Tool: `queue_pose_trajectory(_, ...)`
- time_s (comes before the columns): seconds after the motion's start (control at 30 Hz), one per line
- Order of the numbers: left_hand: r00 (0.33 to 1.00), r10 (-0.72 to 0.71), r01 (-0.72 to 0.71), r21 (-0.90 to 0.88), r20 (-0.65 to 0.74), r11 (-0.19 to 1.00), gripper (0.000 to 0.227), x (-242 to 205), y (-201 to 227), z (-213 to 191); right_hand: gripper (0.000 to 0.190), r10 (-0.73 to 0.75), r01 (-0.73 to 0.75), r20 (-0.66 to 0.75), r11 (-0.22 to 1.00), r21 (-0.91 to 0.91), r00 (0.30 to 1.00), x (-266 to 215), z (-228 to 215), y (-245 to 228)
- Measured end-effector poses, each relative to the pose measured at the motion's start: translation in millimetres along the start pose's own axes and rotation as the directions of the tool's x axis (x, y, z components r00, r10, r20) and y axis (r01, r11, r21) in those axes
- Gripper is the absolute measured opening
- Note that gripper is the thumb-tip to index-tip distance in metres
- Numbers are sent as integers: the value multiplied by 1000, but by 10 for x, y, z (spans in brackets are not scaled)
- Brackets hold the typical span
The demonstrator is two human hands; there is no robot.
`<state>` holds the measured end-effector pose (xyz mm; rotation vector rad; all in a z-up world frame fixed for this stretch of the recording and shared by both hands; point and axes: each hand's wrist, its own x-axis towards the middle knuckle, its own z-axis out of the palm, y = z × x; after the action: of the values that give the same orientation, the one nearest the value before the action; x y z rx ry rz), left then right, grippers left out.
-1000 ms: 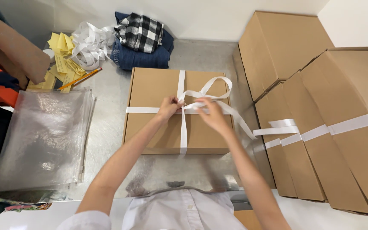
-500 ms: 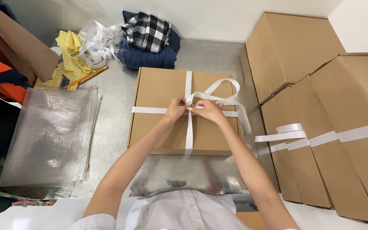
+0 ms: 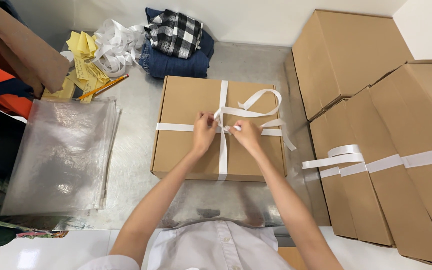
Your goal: The person ties a white ribbon around a cardboard box, forming a bow on top. They then pick up a yellow sticky note and a pencil, place the note on the box, and write on it.
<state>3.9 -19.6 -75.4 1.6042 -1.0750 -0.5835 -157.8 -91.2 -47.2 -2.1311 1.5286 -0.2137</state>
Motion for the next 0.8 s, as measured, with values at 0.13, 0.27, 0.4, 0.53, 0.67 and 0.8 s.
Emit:
queue_pose_trajectory(0.13, 999, 28, -26, 57, -31, 998, 9, -125, 56, -27, 24, 8, -8, -16, 1000, 13, 1000, -30, 98, 111)
queue_pose_trajectory(0.27, 980, 194, -150, 486, -41, 861, 9, -193, 14, 11, 19, -49, 46, -90, 998, -32, 995, -71, 148, 103)
queue_pose_trajectory(0.4, 881, 473, -271, 834, 13, 480, 14, -233, -84, 191, 11, -153, 142, -204, 988, -67, 967, -173, 145, 77)
queue_pose_trajectory(0.53, 862, 507, -232, 911, 30, 340, 6, -288, -51, 282, 7, -218, 215, -251, 976, -38, 943, -381, 44, -87)
queue_pose_trajectory(0.67, 893, 447, -157, 888, -61, 433, 10, -244, -119, 272, 32, -321, 328, -254, 945, -16, 913, -338, 134, 15)
queue_pose_trajectory(0.8, 931, 344, -65, 871, -123, 486, 29, -64, -483, 256, 53, -492, 456, -234, 869, -191, 839, -279, 303, 170)
